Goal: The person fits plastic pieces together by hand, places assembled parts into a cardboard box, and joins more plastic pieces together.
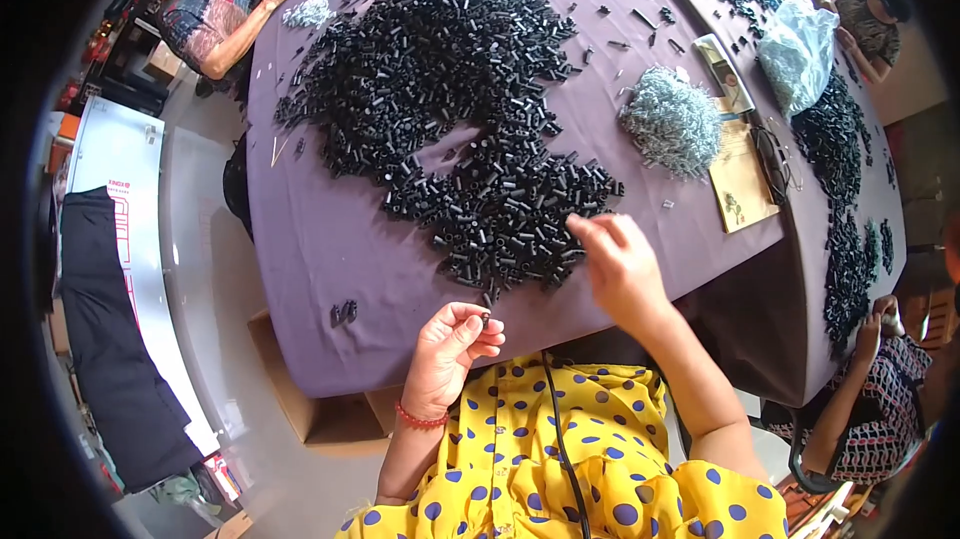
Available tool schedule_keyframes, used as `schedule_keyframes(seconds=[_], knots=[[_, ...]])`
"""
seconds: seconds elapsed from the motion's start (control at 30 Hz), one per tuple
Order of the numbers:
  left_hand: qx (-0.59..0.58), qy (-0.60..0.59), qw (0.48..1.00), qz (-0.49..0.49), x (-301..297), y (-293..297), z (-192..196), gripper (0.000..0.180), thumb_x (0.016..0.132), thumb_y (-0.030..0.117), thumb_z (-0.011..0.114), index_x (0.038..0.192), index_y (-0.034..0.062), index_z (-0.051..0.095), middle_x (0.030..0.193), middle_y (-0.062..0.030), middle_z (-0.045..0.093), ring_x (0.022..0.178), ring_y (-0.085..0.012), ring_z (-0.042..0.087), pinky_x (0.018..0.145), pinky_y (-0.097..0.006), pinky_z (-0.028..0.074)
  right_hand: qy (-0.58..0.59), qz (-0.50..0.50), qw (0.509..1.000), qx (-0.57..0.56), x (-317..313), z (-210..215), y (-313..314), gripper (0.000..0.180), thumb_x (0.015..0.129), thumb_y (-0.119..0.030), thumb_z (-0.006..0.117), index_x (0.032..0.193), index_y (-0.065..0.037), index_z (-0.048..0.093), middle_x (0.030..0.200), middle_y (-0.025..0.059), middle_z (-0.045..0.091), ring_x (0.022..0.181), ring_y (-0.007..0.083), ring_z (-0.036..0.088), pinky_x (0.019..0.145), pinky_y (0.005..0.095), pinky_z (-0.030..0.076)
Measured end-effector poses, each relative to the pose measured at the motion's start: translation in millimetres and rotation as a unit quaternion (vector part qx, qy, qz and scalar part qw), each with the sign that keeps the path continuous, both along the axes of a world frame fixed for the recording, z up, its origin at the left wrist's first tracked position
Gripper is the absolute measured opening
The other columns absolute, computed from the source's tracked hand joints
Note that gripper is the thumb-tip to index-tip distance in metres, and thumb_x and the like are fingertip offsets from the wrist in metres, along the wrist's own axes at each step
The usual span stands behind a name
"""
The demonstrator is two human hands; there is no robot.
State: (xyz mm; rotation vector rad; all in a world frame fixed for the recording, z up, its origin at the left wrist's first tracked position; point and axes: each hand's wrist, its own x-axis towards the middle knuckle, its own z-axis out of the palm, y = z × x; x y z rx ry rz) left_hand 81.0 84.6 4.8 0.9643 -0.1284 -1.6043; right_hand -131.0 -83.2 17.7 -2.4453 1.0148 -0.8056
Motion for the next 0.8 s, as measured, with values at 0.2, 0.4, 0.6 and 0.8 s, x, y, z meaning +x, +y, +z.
schedule_keyframes(seconds=[0.2, 0.4, 0.6, 0.8], knots=[[0.011, -0.014, 1.0, 0.013, 5, 5, -2, 0.015, 0.102, 0.012, 0.059, 0.114, 0.0021, 0.06, 0.102, -0.0128, 0.072, 0.09, -0.0194, 0.071, 0.081, -0.029, 0.06, 0.0, 0.02, 0.999, 0.035, 30, -3, 51, 0.037, 0.083, 0.005, 0.069, 0.118, -0.006, 0.069, 0.092, 0.0116, 0.06, 0.074, 0.0279, 0.063, 0.063, 0.0357, 0.054], [0.006, -0.019, 1.0, 0.019, 11, 10, -3, 0.02, 0.103, 0.015, 0.059, 0.12, 0.0032, 0.06, 0.104, -0.0088, 0.07, 0.092, -0.0144, 0.069, 0.085, -0.028, 0.058, -0.009, 0.022, 1.0, 0.016, 39, -11, 59, 0.036, 0.083, 0.006, 0.069, 0.118, -0.004, 0.068, 0.092, 0.0123, 0.06, 0.074, 0.0277, 0.063, 0.062, 0.0351, 0.054], [0.013, -0.018, 0.999, 0.027, 16, 13, -4, 0.021, 0.104, 0.016, 0.058, 0.12, 0.0038, 0.061, 0.104, -0.0089, 0.07, 0.092, -0.0151, 0.069, 0.085, -0.028, 0.057, 0.031, 0.076, 0.995, -0.049, 57, -3, 53, 0.049, 0.074, 0.007, 0.068, 0.121, -0.008, 0.068, 0.1, 0.0063, 0.06, 0.088, 0.0245, 0.055, 0.082, 0.0392, 0.041], [0.004, -0.026, 0.999, 0.04, 19, 16, -3, 0.021, 0.104, 0.017, 0.058, 0.12, 0.0038, 0.061, 0.104, -0.0087, 0.07, 0.092, -0.0152, 0.069, 0.085, -0.028, 0.057, 0.061, 0.034, 0.996, -0.052, 60, -11, 62, 0.022, 0.078, -0.004, 0.074, 0.096, -0.013, 0.066, 0.088, 0.0003, 0.061, 0.083, 0.0197, 0.06, 0.082, 0.0385, 0.039]])
